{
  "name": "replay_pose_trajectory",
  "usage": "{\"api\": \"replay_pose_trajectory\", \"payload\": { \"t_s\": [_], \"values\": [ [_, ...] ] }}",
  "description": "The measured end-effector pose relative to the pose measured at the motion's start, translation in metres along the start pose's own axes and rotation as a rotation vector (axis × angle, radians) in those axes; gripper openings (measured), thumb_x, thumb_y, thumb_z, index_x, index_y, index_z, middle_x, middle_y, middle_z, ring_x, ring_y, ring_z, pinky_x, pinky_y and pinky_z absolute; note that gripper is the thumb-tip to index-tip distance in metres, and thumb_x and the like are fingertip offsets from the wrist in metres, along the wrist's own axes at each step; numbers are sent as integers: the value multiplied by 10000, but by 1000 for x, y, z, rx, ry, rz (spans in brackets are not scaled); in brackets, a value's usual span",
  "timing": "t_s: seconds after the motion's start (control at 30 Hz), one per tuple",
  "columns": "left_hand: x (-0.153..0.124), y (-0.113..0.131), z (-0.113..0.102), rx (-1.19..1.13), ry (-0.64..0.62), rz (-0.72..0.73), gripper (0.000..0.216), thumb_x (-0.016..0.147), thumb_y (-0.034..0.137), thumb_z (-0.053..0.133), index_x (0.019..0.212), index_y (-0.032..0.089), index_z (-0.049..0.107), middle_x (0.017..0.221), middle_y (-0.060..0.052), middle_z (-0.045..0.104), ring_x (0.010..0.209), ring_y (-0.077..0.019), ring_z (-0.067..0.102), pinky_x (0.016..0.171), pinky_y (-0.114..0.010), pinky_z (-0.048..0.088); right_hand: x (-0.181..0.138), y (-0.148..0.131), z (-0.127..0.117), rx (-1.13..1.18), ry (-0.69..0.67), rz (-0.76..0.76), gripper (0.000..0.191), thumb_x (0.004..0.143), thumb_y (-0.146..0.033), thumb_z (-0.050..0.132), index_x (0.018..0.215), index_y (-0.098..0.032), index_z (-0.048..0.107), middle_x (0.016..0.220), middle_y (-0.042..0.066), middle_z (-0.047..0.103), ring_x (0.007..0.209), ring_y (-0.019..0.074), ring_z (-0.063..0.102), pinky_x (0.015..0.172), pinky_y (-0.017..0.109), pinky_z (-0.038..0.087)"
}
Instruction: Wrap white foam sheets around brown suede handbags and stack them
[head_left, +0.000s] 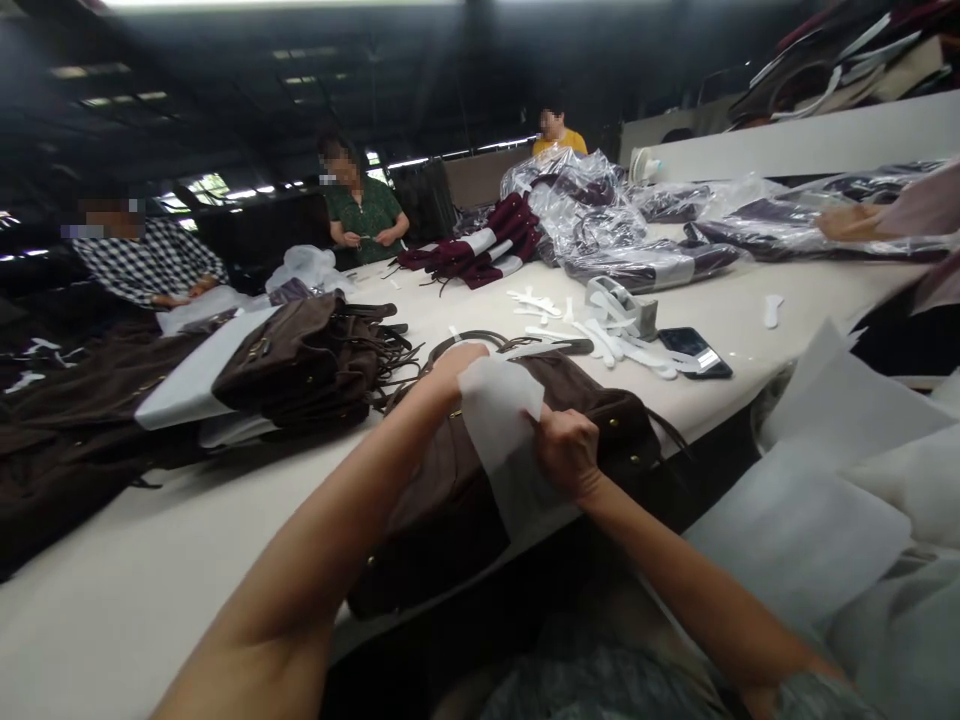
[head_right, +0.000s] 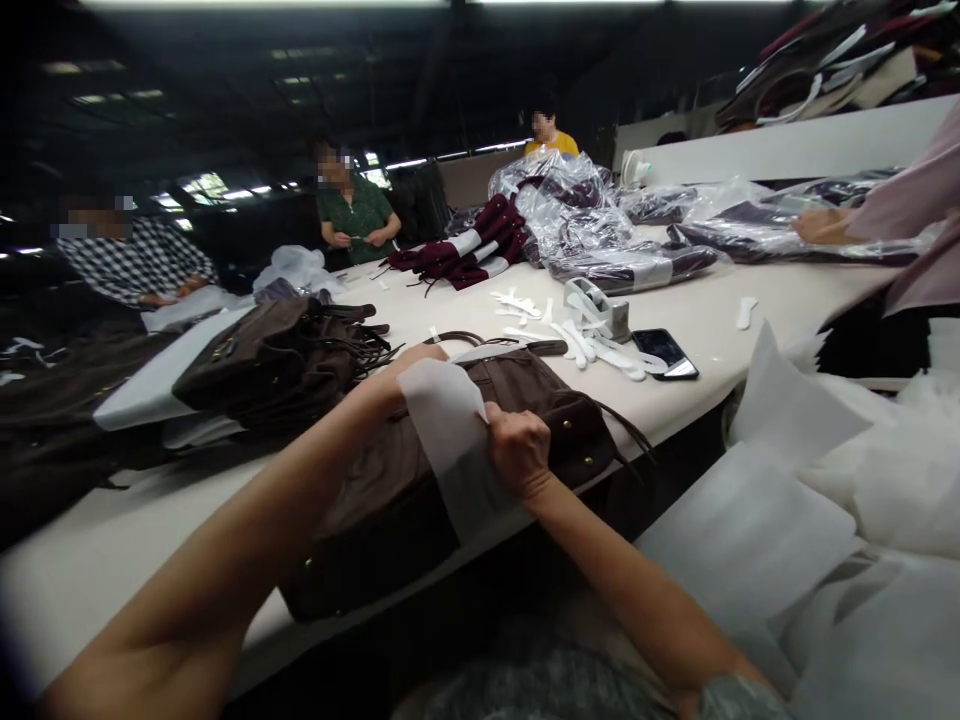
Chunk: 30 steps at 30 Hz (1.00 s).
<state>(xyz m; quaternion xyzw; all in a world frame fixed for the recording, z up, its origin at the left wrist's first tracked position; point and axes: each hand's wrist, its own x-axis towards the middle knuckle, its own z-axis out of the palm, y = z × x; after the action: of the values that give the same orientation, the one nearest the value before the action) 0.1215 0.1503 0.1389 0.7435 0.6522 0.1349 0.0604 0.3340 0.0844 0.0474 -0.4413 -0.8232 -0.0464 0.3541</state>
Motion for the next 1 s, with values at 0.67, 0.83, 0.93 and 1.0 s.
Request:
{"api": "replay_pose_trajectory", "payload": {
  "t_s": [0.67, 0.83, 0.93, 1.0],
  "values": [
    [-123, 0, 104, -446, 176, 265, 296, 869, 169, 476, 924, 293, 740, 1025, -9, 725, 1160, -238, 594, 1081, -431, 449, -24, 26, -61, 1183, -451, 632, 426, 831, -570, 611, 861, -157, 712, 853, 60, 687, 826, 219, 608, 761, 315, 494],
    [-141, -4, 97, -463, 97, 323, 270, 870, 156, 464, 864, 211, 729, 973, -55, 712, 981, -228, 650, 917, -352, 537, 28, 6, -57, 672, -433, 253, 454, 881, -560, 511, 705, -162, 641, 688, 36, 605, 662, 169, 523, 593, 268, 385],
    [-142, -8, 99, -453, 94, 280, 275, 839, 117, 458, 901, 177, 719, 970, -88, 708, 936, -250, 649, 886, -381, 540, 64, -10, -38, 340, -397, 25, 422, 899, -476, 482, 618, -173, 568, 610, 15, 539, 610, 141, 470, 587, 268, 319],
    [-143, -9, 100, -451, 78, 276, 293, 828, 91, 443, 915, 171, 711, 968, -94, 705, 933, -255, 643, 891, -392, 533, 83, -16, -19, 295, -504, -5, 384, 877, -437, 502, 605, -171, 558, 593, 5, 515, 589, 127, 449, 566, 261, 294]
  ]
}}
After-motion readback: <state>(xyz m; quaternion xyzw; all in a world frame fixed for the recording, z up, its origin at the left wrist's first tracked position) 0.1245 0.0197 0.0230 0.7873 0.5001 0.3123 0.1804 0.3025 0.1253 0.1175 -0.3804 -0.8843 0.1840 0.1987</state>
